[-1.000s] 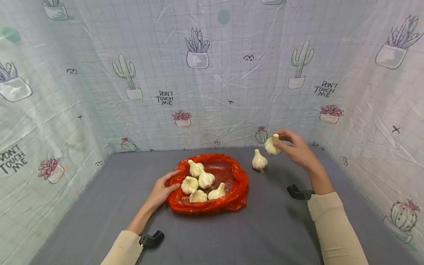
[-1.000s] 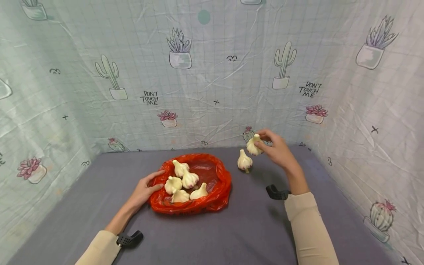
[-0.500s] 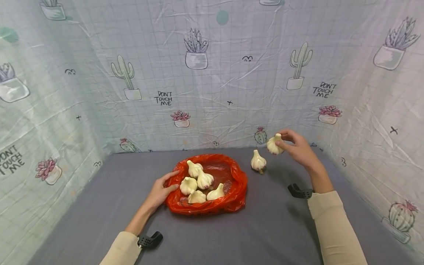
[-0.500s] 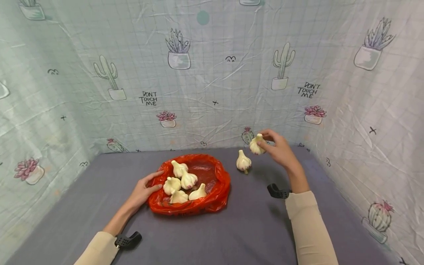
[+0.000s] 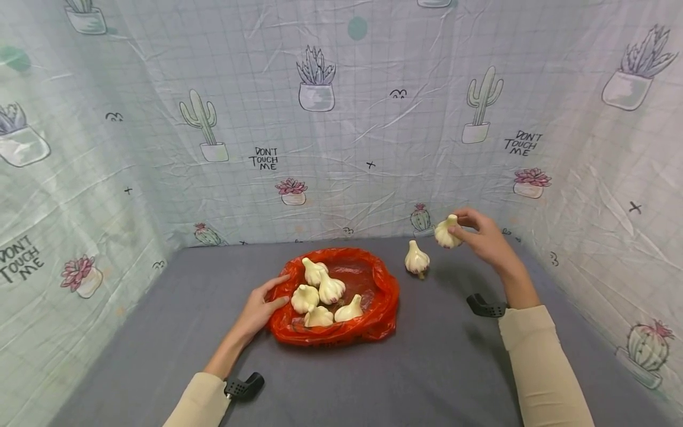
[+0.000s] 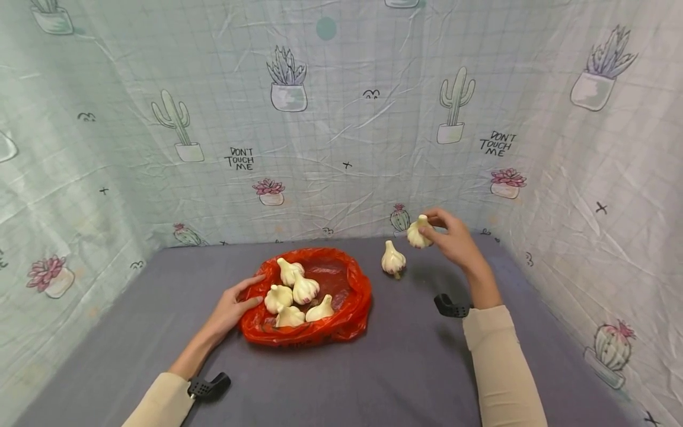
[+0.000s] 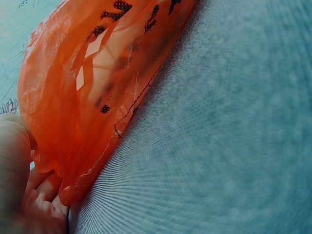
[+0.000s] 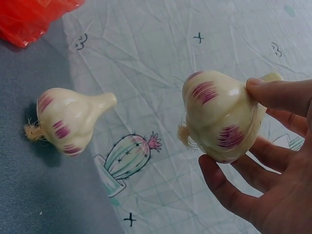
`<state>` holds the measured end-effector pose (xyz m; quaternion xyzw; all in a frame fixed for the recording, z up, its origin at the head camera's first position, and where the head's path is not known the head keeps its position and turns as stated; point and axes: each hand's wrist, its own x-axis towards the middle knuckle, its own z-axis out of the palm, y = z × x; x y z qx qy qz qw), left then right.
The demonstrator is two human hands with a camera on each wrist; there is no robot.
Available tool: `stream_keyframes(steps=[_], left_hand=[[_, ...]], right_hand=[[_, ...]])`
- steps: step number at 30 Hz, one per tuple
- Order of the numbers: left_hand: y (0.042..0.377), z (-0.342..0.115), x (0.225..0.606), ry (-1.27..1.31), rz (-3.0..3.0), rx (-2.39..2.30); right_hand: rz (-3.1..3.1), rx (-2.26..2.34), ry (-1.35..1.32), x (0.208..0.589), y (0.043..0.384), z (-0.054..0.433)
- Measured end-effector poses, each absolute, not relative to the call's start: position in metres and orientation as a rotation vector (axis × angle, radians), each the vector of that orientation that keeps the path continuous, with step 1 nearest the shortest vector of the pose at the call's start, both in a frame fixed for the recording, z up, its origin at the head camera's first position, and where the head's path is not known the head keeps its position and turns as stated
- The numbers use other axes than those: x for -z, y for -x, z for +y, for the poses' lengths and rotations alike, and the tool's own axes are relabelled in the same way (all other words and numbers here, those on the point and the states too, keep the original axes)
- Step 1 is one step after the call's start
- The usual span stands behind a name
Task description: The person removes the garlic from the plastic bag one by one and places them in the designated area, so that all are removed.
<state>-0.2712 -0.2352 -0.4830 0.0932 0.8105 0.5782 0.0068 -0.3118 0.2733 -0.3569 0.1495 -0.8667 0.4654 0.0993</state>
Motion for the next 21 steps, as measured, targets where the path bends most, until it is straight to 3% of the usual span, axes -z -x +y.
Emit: stream_keyframes(steps=[21], left_hand=[[0.2715, -0.2352, 0.4830, -0.287, 2.563, -1.785]], right_hand=[[-2.583, -1.430, -0.440, 0.3653, 0.3170, 0.2773]])
